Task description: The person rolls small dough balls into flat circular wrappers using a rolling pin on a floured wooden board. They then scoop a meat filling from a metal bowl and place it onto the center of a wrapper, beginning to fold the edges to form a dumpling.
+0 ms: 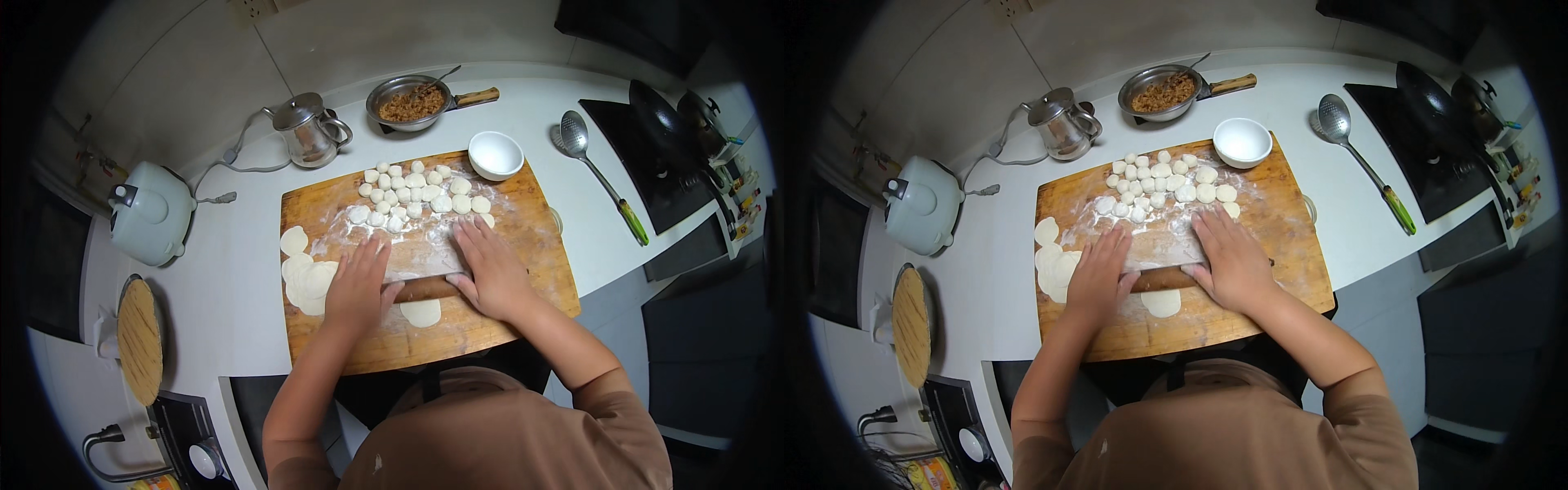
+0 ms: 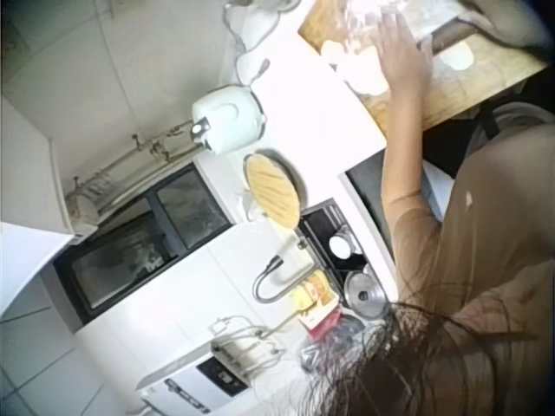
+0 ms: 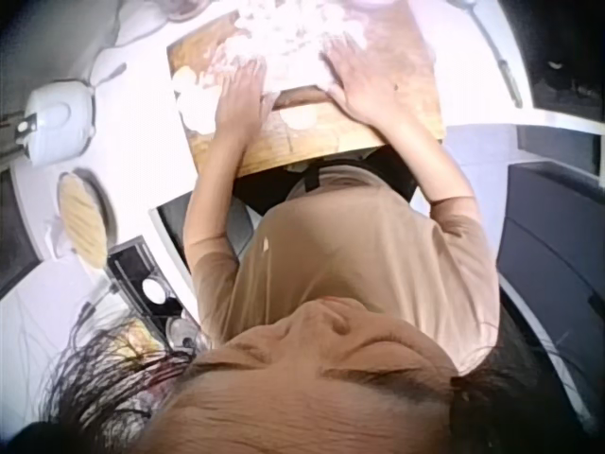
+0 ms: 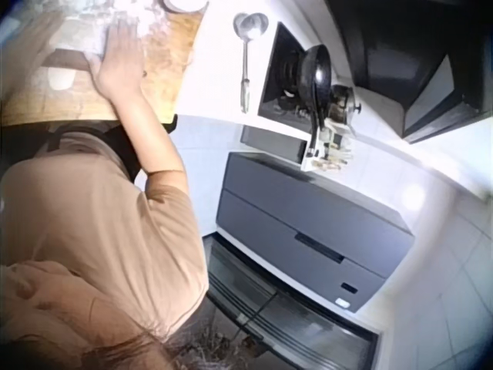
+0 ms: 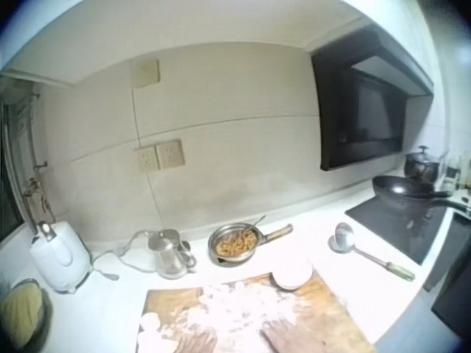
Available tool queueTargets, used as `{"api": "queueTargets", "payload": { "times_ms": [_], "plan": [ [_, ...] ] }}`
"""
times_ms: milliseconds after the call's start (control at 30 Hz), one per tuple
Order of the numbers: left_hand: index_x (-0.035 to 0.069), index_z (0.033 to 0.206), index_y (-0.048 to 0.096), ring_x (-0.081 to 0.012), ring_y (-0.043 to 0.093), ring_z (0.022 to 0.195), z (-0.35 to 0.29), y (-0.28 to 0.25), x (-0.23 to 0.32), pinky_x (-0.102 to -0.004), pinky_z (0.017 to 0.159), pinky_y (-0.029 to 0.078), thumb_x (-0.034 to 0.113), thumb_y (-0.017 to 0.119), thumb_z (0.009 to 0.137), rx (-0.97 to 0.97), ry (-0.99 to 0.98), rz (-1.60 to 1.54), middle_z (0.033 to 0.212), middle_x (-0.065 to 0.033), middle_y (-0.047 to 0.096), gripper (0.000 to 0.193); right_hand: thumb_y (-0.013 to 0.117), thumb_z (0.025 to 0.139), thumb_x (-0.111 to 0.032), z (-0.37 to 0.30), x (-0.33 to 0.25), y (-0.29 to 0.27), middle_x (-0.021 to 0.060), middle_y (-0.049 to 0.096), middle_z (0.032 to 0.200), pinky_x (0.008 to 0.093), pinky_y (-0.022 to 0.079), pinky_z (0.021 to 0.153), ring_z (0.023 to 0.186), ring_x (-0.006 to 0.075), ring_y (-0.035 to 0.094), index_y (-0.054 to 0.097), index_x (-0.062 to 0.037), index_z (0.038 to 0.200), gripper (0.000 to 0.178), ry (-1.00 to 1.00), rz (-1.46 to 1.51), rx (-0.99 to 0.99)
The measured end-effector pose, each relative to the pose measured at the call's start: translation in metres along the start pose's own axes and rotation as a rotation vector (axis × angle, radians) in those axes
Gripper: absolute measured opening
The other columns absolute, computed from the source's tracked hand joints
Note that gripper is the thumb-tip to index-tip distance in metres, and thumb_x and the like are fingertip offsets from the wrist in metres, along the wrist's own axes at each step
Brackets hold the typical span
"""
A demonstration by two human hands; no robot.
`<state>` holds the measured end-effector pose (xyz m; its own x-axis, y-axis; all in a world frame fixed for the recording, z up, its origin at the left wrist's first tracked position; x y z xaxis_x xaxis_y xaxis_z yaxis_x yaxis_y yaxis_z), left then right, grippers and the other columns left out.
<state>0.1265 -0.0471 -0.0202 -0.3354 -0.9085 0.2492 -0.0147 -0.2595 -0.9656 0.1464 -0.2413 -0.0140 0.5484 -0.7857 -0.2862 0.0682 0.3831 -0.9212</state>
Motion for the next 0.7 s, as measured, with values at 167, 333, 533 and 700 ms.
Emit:
{"api": "queueTargets", "payload": {
  "times_ms": [167, 333, 533, 700],
  "plan": [
    [0.003, 0.144, 0.041, -0.0348, 0.038, 0.14, -0.052, -0.008, 0.025, -0.0454, 0.114, 0.031, 0.025, 0.061, 0.092, -0.134, 0.081, -0.175, 0.152, -0.0191, 0.038, 0.06, 0.069, 0.082, -0.037, -0.05, -0.032, -0.017, 0.0193, 0.047, 0.143, 0.0479, 0.036, 0.109, 0.132, 0.0408, 0.044, 0.042, -0.0028, 0.143, 0.076, -0.127, 0.058, -0.098],
    [0.007, 0.131, 0.053, -0.0358, 0.052, 0.121, -0.037, -0.003, 0.017, -0.0426, 0.101, 0.042, 0.024, 0.067, 0.088, -0.126, 0.042, -0.3, 0.131, -0.017, 0.054, 0.048, 0.071, 0.08, -0.027, -0.077, -0.039, -0.012, 0.014, 0.057, 0.127, 0.0457, 0.044, 0.098, 0.117, 0.0337, 0.054, 0.051, -0.0064, 0.135, 0.062, -0.24, 0.184, -0.072],
    [0.01, 0.097, 0.064, -0.0308, 0.06, 0.098, 0.011, 0.024, 0.006, -0.0416, 0.084, 0.047, 0.021, 0.075, 0.081, -0.184, -0.032, -0.341, 0.099, -0.0092, 0.064, 0.023, 0.071, 0.079, -0.016, -0.072, -0.044, -0.019, 0.0068, 0.061, 0.111, 0.042, 0.047, 0.088, 0.104, 0.028, 0.058, 0.061, -0.011, 0.122, 0.044, -0.263, 0.271, -0.095],
    [0.008, 0.087, 0.066, -0.0275, 0.064, 0.083, 0.013, 0.033, -0.002, -0.038, 0.074, 0.05, 0.017, 0.077, 0.079, -0.175, -0.053, -0.502, 0.089, -0.0092, 0.066, 0.016, 0.072, 0.079, -0.016, -0.074, -0.04, -0.016, 0.0051, 0.061, 0.11, 0.0404, 0.047, 0.087, 0.102, 0.0268, 0.058, 0.061, -0.0119, 0.121, 0.043, -0.272, 0.265, -0.09]
  ]
}}
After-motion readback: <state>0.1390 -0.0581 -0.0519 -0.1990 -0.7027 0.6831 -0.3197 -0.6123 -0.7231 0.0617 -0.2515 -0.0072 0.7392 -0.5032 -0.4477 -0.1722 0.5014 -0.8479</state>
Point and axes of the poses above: each hand's wrist, its own z-axis towards the middle knuckle, its own y-axis out of the palm, x = y × z, the point moved 8 cm from there along z, towards the middle knuckle
